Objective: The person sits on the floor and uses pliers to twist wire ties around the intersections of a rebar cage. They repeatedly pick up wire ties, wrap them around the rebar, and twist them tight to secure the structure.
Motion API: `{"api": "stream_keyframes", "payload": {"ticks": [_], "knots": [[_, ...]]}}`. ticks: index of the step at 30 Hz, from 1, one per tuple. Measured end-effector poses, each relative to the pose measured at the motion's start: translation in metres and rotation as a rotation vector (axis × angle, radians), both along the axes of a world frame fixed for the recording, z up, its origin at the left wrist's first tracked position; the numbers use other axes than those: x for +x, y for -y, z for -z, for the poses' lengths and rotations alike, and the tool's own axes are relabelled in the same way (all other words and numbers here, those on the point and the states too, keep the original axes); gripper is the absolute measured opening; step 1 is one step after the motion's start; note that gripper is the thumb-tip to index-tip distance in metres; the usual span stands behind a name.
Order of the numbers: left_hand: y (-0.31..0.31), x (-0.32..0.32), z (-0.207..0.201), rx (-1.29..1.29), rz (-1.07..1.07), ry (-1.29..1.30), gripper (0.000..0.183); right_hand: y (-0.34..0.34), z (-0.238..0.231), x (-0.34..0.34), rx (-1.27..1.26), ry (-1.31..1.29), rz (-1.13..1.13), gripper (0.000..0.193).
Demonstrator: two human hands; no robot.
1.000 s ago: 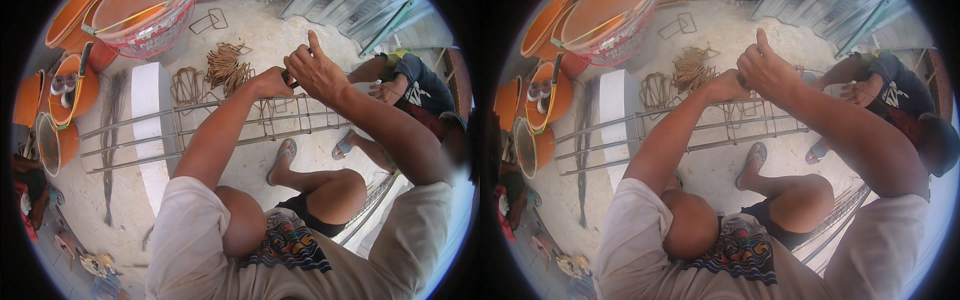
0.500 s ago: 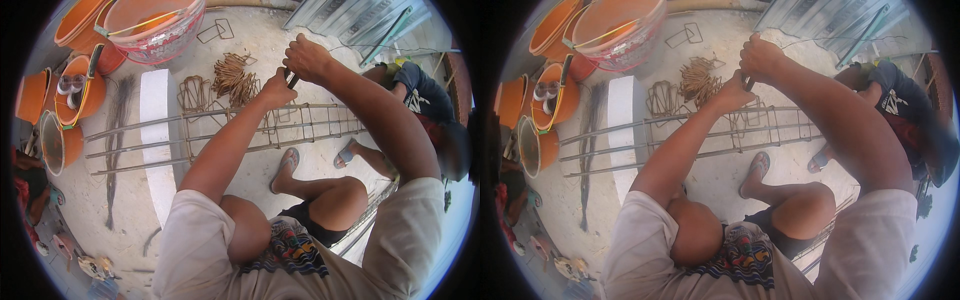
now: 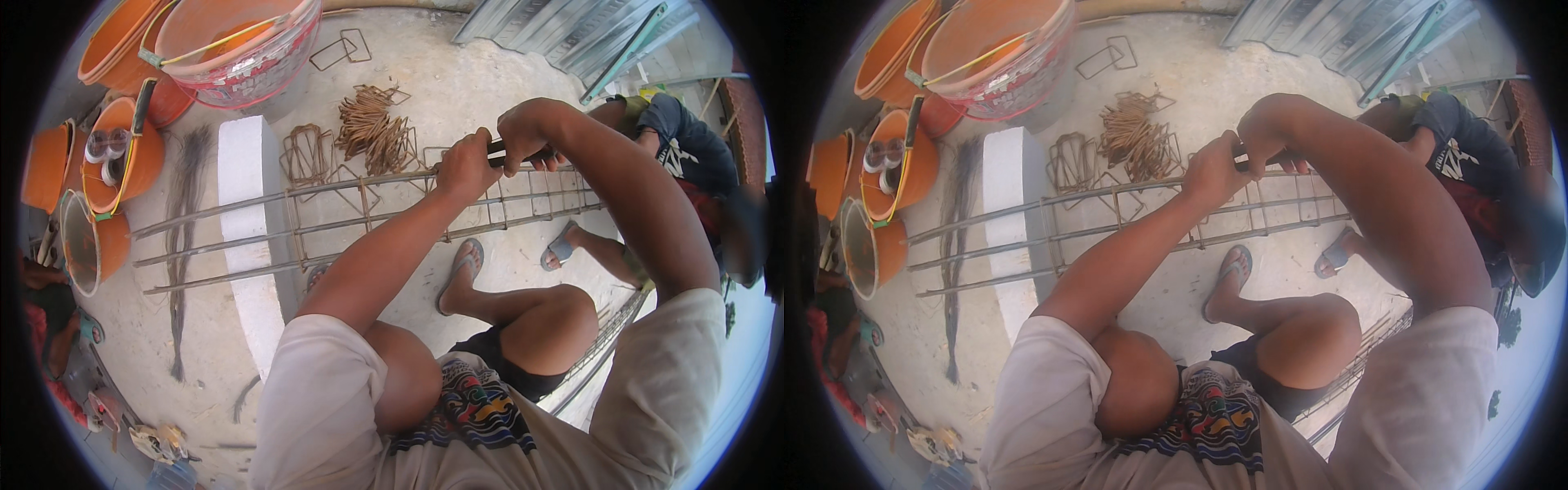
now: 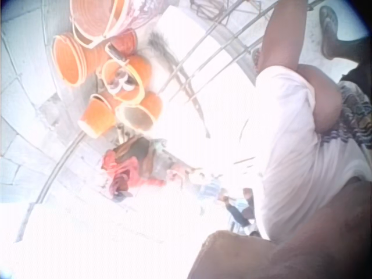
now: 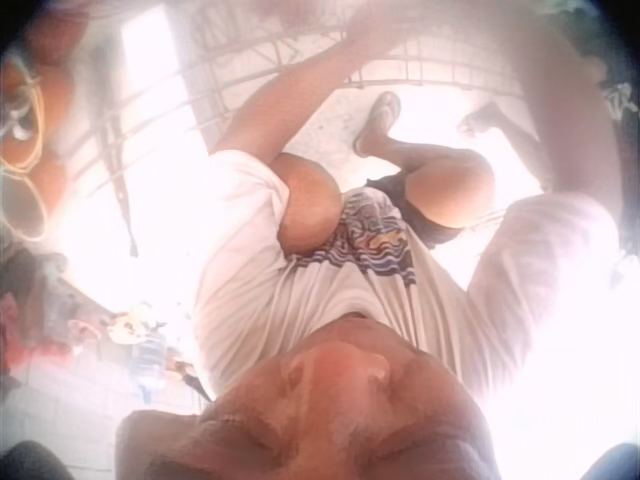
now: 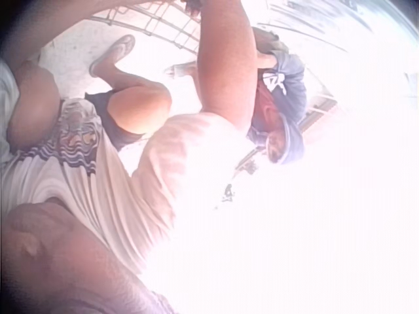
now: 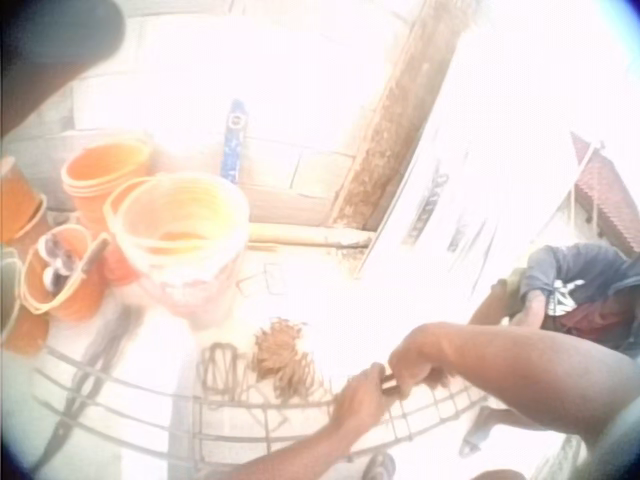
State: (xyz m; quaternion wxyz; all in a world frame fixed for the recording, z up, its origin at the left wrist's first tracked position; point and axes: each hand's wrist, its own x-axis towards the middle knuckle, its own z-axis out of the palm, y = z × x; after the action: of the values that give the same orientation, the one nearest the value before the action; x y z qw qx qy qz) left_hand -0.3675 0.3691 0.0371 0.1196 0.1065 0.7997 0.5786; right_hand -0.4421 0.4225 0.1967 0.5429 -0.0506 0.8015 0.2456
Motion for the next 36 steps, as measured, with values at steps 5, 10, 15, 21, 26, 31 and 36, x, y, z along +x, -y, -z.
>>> {"api": "stream_keyframes", "payload": {"ticks": [5, 10, 15, 21, 26, 31, 36], "knots": [[0.020, -0.034, 0.006, 0.127, 0.138, 0.076, 0.057, -0.020, 0.022, 0.029, 0.004, -0.609, -1.094, 0.028], [0.028, -0.053, 0.031, 0.295, 0.179, 0.116, 0.057, -0.005, 0.022, 0.015, -0.069, -0.521, -1.058, 0.016], [0.009, -0.010, -0.003, 0.216, -0.005, 0.005, 0.061, 0.016, 0.000, -0.010, -0.019, -0.135, -0.429, 0.017], [0.000, -0.010, -0.014, 0.119, -0.139, -0.020, 0.041, 0.023, -0.007, -0.010, 0.070, -0.060, 0.079, 0.024], [-0.006, 0.013, -0.014, 0.019, -0.181, -0.104, 0.035, 0.007, 0.006, 0.027, -0.065, -0.150, 0.012, 0.026], [0.004, -0.009, -0.012, 0.079, 0.017, -0.074, 0.047, -0.020, 0.010, 0.047, -0.291, -0.565, -0.542, 0.021], [0.032, -0.048, -0.007, 0.145, 0.328, 0.056, 0.060, -0.028, 0.019, 0.043, -0.326, -0.734, -1.030, 0.015]]}}
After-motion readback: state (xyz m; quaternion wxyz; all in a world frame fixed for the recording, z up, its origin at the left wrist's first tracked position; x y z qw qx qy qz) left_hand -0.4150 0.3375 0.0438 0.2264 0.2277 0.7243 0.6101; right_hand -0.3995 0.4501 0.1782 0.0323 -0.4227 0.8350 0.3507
